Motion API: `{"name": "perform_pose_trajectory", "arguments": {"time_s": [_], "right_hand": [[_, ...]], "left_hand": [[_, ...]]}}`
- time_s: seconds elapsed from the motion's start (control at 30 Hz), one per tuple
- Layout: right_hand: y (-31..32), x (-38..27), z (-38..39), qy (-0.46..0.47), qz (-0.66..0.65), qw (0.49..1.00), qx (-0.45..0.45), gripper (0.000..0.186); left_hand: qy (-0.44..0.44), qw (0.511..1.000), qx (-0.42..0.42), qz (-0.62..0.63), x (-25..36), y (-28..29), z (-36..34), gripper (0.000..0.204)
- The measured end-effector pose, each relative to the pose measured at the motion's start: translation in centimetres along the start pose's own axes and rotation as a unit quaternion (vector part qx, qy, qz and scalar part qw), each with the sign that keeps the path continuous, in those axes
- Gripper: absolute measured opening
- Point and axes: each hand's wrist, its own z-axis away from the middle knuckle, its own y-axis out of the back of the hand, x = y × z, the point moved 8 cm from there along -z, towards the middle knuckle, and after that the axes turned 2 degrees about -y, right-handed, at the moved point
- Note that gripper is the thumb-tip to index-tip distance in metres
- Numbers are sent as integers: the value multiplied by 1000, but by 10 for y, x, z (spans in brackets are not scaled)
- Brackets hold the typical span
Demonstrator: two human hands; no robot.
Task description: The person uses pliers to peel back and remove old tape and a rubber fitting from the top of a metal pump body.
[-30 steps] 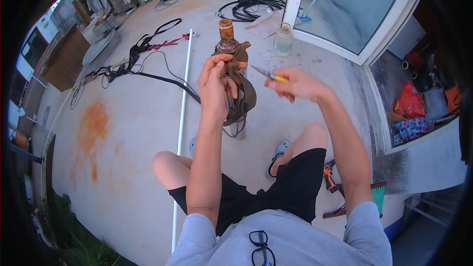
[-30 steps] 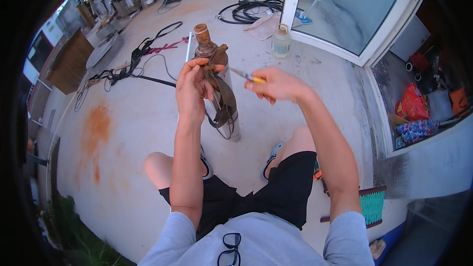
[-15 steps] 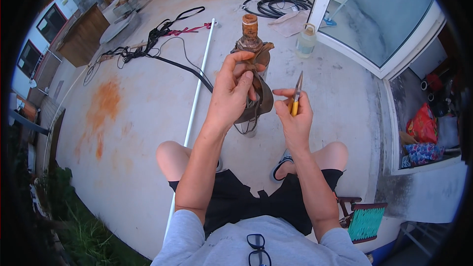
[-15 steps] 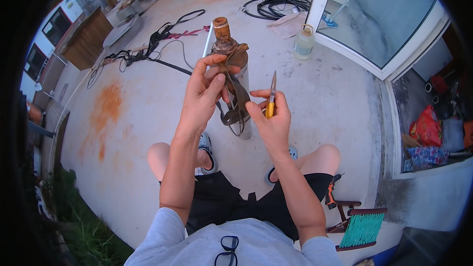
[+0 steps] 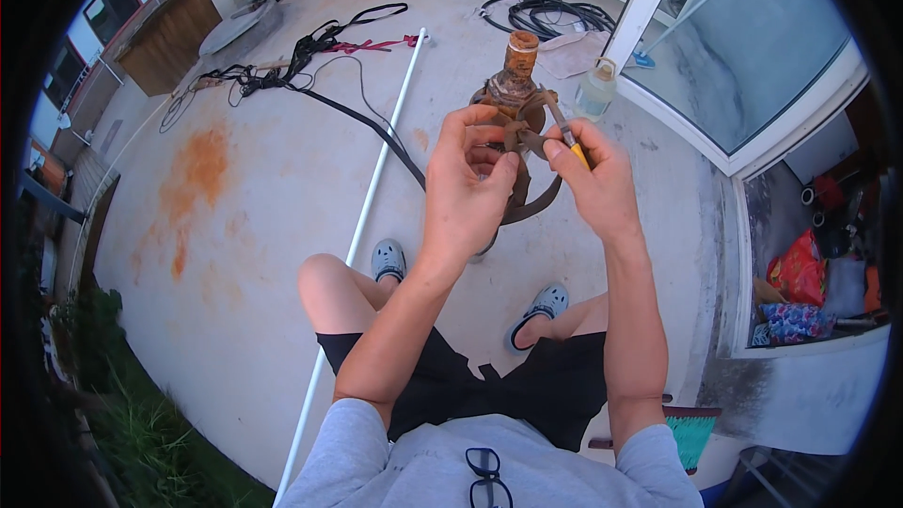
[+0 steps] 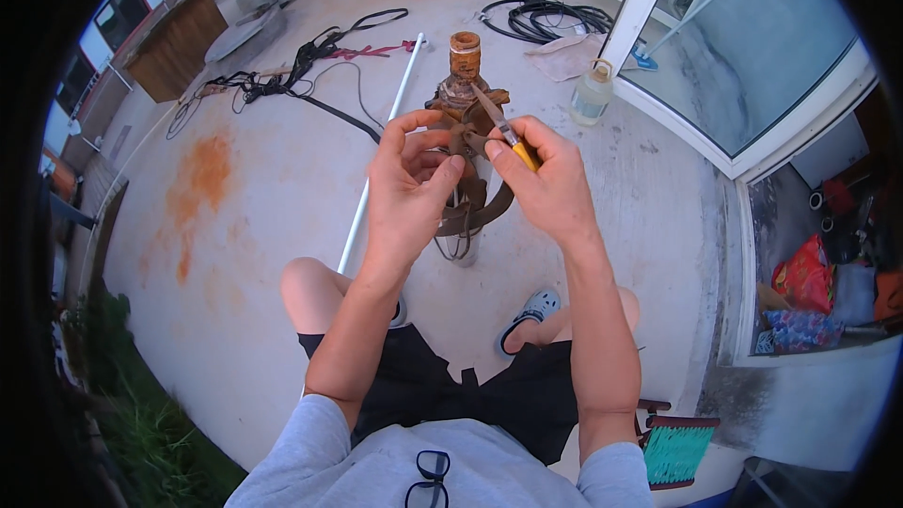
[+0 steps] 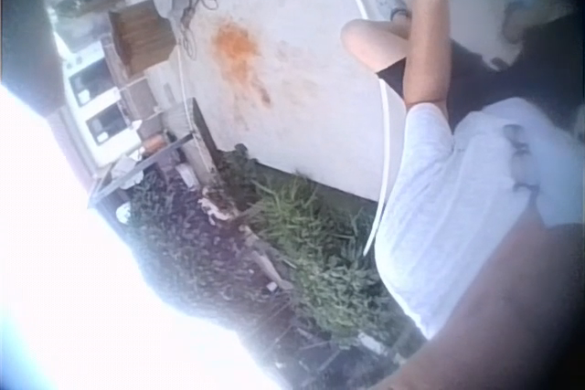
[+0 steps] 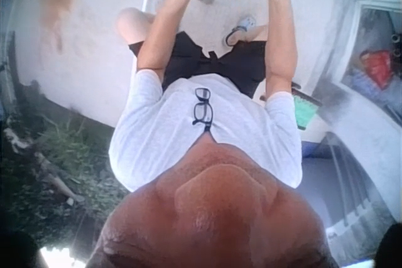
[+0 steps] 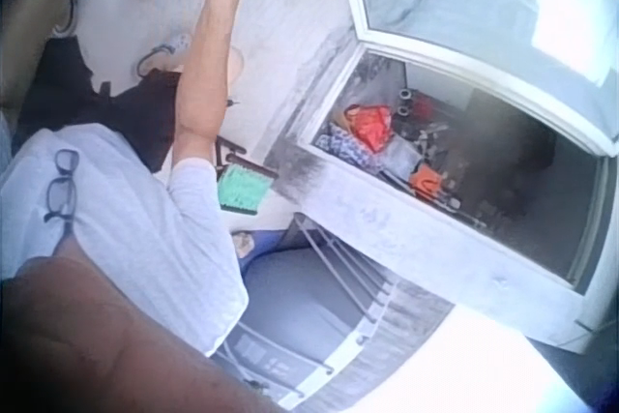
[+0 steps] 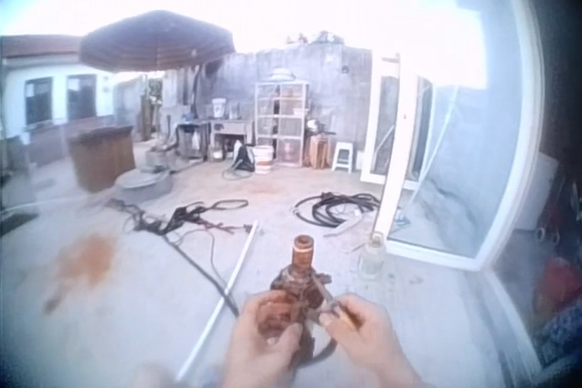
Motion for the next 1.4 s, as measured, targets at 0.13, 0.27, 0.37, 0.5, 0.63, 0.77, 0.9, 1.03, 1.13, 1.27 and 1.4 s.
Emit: {"name": "perform_pose_trajectory", "arguments": {"time_s": [0.13, 0.27, 0.37, 0.5, 0.63, 0.77, 0.9, 1.03, 1.13, 1.27, 1.4], "right_hand": [[-6, 8, -10, -27, -60, 995, -70, 20], [-13, 20, -2, -29, -70, 995, -66, 24], [-14, 34, -2, -28, -83, 995, -53, 25], [-15, 43, -4, -36, -74, 995, -48, 26], [-17, 53, 1, -42, -79, 996, -22, 23], [-22, 48, 5, -39, -137, 990, 13, 15], [-19, 46, 4, -24, -75, 997, 18, 14], [-12, 23, 6, 46, -29, 997, 58, 17], [-12, 17, 8, -1, -29, 998, 57, 18], [-9, 21, 2, -16, -101, 995, 8, 22], [-6, 25, -9, -35, -78, 996, -9, 23]], "left_hand": [[-27, 1000, 16, 2, -8, -9, 8, 51], [-74, 993, 49, -72, -13, -5, 9, 54], [-66, 992, 57, -93, -13, 1, 9, 51], [-48, 990, -1, -134, -16, 11, 3, 33], [-55, 989, 4, -136, -18, 12, 4, 23], [-351, 890, 16, -289, 11, -1, 24, 32], [-386, 855, -15, -346, 15, -6, 29, 38], [-362, 872, -9, -329, 20, -13, 30, 35], [-248, 938, 5, -243, 14, -10, 26, 31], [-176, 973, 35, -148, 13, -18, 23, 27], [-173, 974, 52, -138, 19, -24, 19, 28]]}}
